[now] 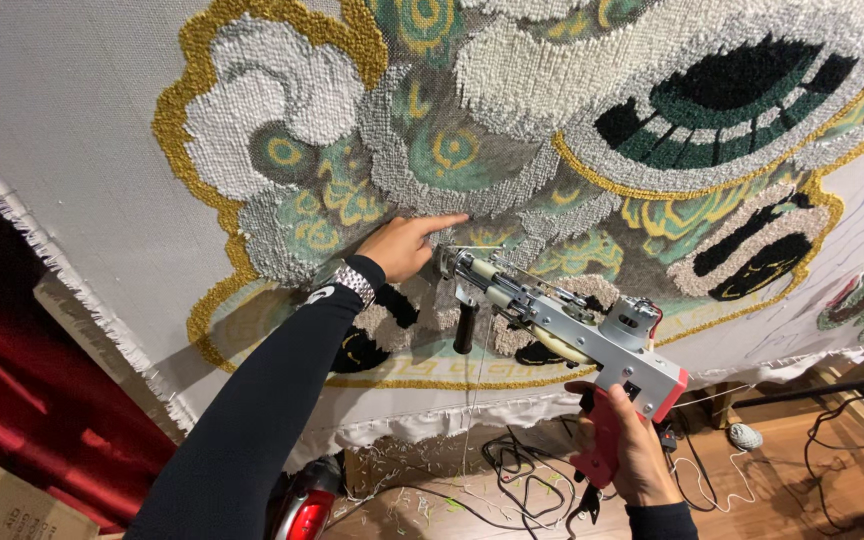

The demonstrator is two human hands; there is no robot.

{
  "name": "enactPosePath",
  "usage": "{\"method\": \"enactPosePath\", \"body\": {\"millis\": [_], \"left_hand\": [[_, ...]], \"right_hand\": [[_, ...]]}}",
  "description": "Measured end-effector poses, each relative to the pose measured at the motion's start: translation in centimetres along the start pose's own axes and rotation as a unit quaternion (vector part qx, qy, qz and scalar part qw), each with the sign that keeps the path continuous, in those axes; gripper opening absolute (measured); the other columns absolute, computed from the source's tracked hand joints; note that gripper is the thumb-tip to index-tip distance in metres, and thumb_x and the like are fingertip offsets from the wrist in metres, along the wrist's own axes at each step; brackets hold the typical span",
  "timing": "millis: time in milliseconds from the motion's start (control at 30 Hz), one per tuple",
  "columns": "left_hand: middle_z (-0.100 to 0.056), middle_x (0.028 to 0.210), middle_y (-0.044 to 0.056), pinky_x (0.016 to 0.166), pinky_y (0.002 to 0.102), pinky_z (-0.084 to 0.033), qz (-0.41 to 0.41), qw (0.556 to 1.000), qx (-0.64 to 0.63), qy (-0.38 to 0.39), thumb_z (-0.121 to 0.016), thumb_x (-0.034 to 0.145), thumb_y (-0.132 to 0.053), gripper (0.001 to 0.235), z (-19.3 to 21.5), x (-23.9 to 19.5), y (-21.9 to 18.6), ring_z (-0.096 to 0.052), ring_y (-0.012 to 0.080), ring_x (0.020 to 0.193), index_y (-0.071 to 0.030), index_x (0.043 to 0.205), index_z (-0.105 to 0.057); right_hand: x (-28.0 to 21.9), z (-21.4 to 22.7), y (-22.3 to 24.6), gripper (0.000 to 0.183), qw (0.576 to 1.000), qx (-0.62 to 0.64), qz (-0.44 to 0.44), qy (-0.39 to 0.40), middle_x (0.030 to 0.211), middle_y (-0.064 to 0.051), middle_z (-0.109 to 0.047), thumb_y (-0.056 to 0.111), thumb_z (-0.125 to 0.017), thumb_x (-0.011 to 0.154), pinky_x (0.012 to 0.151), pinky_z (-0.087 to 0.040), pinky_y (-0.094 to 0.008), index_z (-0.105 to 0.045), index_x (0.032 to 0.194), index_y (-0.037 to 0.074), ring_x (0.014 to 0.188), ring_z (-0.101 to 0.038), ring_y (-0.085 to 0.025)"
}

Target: The person uses a handheld tufting gun to apply yarn to a large canvas stretched on a frame, creating a colorful skull design. They then use scissors to trim the yarn loops for a smooth finish.

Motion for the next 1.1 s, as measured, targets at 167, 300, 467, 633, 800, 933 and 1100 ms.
{"method": "enactPosePath", "body": {"millis": [167, 300, 467, 633, 800, 933, 1100], "left_hand": [[-0.047, 0.049, -0.004, 0.041, 0.029, -0.036, -0.042, 0.962, -0.087, -0.255, -0.060, 0.096, -0.015, 0.033, 0.2, -2.6, 0.8, -0.041, 0.0087, 0.039, -0.021, 0.127, -0.070], [-0.054, 0.055, -0.002, 0.047, 0.028, -0.039, 0.068, 0.916, -0.218, -0.331, -0.071, 0.093, -0.027, 0.020, -7.1, -5.5, 4.6, -0.050, 0.0087, 0.048, -0.011, 0.086, -0.061], [-0.068, 0.103, 0.005, 0.070, 0.027, -0.060, 0.102, 0.884, -0.418, -0.184, -0.086, 0.088, -0.040, 0.054, -19.8, -3.7, 6.6, -0.067, 0.0088, 0.083, -0.007, 0.117, -0.054], [-0.065, 0.104, 0.008, 0.060, 0.031, -0.055, 0.203, 0.890, -0.407, 0.013, -0.075, 0.087, -0.049, 0.073, -25.3, -3.2, 3.9, -0.057, 0.0106, 0.070, -0.026, 0.151, -0.049], [-0.070, 0.077, 0.008, 0.050, 0.029, -0.047, 0.174, 0.877, -0.444, -0.052, -0.076, 0.092, -0.041, 0.042, -24.4, -3.6, 2.4, -0.053, 0.0102, 0.054, -0.016, 0.125, -0.080], [-0.074, 0.077, -0.004, 0.052, 0.029, -0.050, 0.181, 0.870, -0.453, -0.073, -0.077, 0.090, -0.033, 0.028, -23.7, -3.9, 2.4, -0.059, 0.0074, 0.055, -0.011, 0.107, -0.080], [-0.074, 0.077, -0.001, 0.053, 0.028, -0.051, 0.174, 0.877, -0.441, -0.075, -0.077, 0.091, -0.029, 0.025, -23.5, -4.1, 2.5, -0.060, 0.0061, 0.055, -0.007, 0.100, -0.080]], "right_hand": [[-0.3, -1.3, 1.5, 0.069, 0.999, -0.001, 0.020, 0.035, 0.065, -0.002, -0.053, 0.061, -0.056, 0.091, 0.046, -0.051, -0.036, -0.069, 0.128, 0.005, 0.052, -0.051, -0.013], [-0.2, -0.7, 1.4, 0.069, 1.000, -0.011, 0.003, 0.021, 0.062, -0.002, -0.051, 0.063, -0.053, 0.089, 0.044, -0.054, -0.039, -0.069, 0.125, 0.005, 0.050, -0.050, -0.014], [0.7, 1.9, 0.6, 0.063, 1.000, 0.014, -0.016, 0.006, 0.063, -0.007, -0.053, 0.063, -0.053, 0.093, 0.047, -0.045, -0.039, -0.056, 0.116, 0.005, 0.050, -0.048, -0.019], [-0.1, 3.5, 0.3, 0.074, 0.996, 0.050, -0.013, 0.075, 0.057, -0.005, -0.048, 0.065, -0.052, 0.094, 0.055, -0.044, -0.035, -0.064, 0.121, -0.003, 0.048, -0.044, -0.017], [-0.4, 3.9, 0.2, 0.071, 0.994, 0.076, -0.011, 0.076, 0.058, -0.005, -0.048, 0.063, -0.051, 0.094, 0.054, -0.039, -0.035, -0.062, 0.121, -0.002, 0.048, -0.042, -0.018], [-0.8, 3.5, 0.4, 0.075, 0.996, 0.066, -0.008, 0.066, 0.059, -0.005, -0.049, 0.064, -0.051, 0.094, 0.054, -0.040, -0.034, -0.066, 0.124, -0.004, 0.048, -0.042, -0.017], [-1.5, 3.0, 0.5, 0.073, 0.995, 0.066, -0.003, 0.070, 0.059, -0.006, -0.050, 0.063, -0.050, 0.094, 0.054, -0.042, -0.037, -0.063, 0.122, -0.003, 0.048, -0.044, -0.018]]}}
Point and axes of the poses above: each hand's wrist, its own x-axis towards the middle knuckle, its own z-axis out of the back of the hand, y = z × x, the point moved 10 cm from there along x, towards the middle knuckle
